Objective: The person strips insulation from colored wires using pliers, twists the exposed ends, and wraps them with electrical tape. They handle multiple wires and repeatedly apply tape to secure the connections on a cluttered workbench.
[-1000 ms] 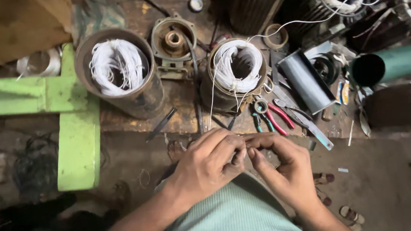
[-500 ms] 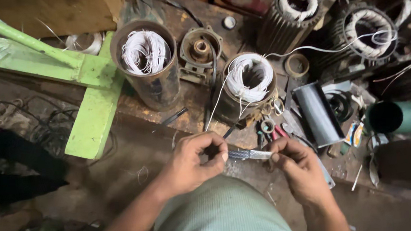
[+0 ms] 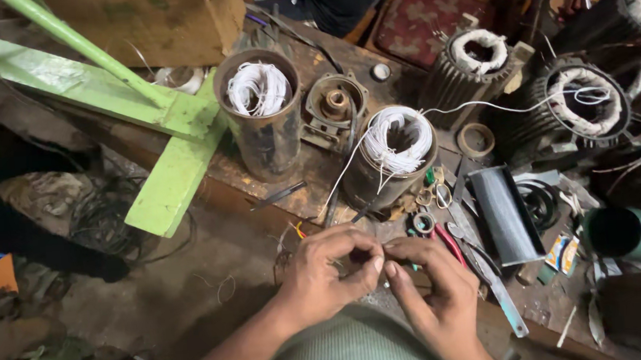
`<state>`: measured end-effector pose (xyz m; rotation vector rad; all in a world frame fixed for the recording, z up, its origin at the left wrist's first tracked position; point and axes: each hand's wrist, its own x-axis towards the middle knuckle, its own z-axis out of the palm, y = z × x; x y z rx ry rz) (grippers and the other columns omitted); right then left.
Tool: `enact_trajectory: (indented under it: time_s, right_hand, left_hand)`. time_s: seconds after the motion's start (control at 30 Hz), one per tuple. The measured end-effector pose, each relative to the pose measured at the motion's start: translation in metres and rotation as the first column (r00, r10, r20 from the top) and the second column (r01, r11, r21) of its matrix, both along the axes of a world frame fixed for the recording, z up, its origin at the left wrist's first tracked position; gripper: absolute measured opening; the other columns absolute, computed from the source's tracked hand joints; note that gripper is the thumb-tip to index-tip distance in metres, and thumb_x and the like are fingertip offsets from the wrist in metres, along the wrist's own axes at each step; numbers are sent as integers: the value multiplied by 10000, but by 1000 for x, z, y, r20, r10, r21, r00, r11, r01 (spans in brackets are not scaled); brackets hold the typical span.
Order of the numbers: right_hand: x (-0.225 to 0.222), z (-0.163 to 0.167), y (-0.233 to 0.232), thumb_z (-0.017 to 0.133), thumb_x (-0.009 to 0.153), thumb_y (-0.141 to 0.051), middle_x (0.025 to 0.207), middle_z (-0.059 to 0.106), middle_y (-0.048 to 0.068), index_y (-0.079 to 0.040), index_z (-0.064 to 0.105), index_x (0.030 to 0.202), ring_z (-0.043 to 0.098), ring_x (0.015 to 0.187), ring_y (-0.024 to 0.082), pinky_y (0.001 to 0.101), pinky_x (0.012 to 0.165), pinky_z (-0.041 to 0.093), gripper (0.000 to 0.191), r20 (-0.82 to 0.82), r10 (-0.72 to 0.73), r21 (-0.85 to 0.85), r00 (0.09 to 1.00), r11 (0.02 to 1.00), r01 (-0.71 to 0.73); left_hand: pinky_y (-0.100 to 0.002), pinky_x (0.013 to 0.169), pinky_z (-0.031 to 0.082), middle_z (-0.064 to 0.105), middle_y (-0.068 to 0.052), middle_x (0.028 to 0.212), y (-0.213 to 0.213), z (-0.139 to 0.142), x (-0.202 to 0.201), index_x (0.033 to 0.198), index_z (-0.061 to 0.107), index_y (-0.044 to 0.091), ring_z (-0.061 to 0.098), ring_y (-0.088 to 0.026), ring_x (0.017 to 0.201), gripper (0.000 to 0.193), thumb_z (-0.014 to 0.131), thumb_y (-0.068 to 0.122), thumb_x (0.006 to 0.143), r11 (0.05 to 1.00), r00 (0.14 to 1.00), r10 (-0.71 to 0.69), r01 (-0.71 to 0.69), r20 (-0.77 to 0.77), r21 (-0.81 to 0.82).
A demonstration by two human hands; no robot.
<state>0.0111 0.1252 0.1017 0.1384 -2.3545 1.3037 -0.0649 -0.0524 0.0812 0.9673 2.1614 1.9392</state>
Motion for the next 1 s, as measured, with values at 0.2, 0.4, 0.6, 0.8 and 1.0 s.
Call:
enact_trajectory:
  time_s: [0.2, 0.4, 0.6, 0.8, 1.0]
  right_hand:
    - [6, -5, 1, 783, 816, -63, 1004, 784, 115, 3, 702, 959, 788, 898, 175, 263, 784, 597, 178, -45, -65, 59, 997, 996, 68]
    - [8, -13, 5, 810, 764, -87, 936, 781, 86, -21, 702, 900, 773, 879, 165, 279, 774, 592, 185, -112, -68, 220, 991, 971, 91]
    - [5, -24, 11, 727, 859, -8, 1025, 798, 138, 18, 731, 992, 769, 995, 211, 324, 903, 592, 136, 18, 116, -126, 993, 986, -113]
    - [8, -28, 11, 760, 818, -11, 1002, 800, 129, 1, 751, 958, 793, 960, 196, 307, 869, 598, 141, -29, 90, 16, 996, 996, -89]
    - [14, -49, 13, 755, 804, -43, 955, 801, 109, -12, 713, 920, 791, 885, 155, 283, 810, 614, 127, 85, -56, -19, 995, 998, 57]
  left_hand:
    - [-346, 853, 601, 732, -80, 994, 2, 4, 6, 1007, 698, 55, 735, -252, 938, 186, 777, 129, 856, 1000, 979, -4, 1, -206, -17]
    - [-348, 840, 601, 725, -63, 968, 2, 3, 6, 965, 681, 70, 722, -250, 915, 133, 767, 99, 868, 999, 953, -52, 52, -297, -9]
    - [-344, 839, 599, 734, -61, 982, -5, -7, 11, 991, 689, 68, 727, -238, 919, 143, 767, 85, 872, 999, 968, -25, 35, -249, 38]
    - [-343, 837, 595, 720, -70, 980, -12, -6, 10, 989, 679, 70, 717, -239, 912, 139, 761, 86, 878, 996, 970, -77, 85, -229, 25]
    - [-350, 818, 591, 712, -82, 976, -8, -8, 16, 991, 684, 66, 711, -254, 896, 158, 772, 83, 860, 998, 965, -60, 66, -257, 16]
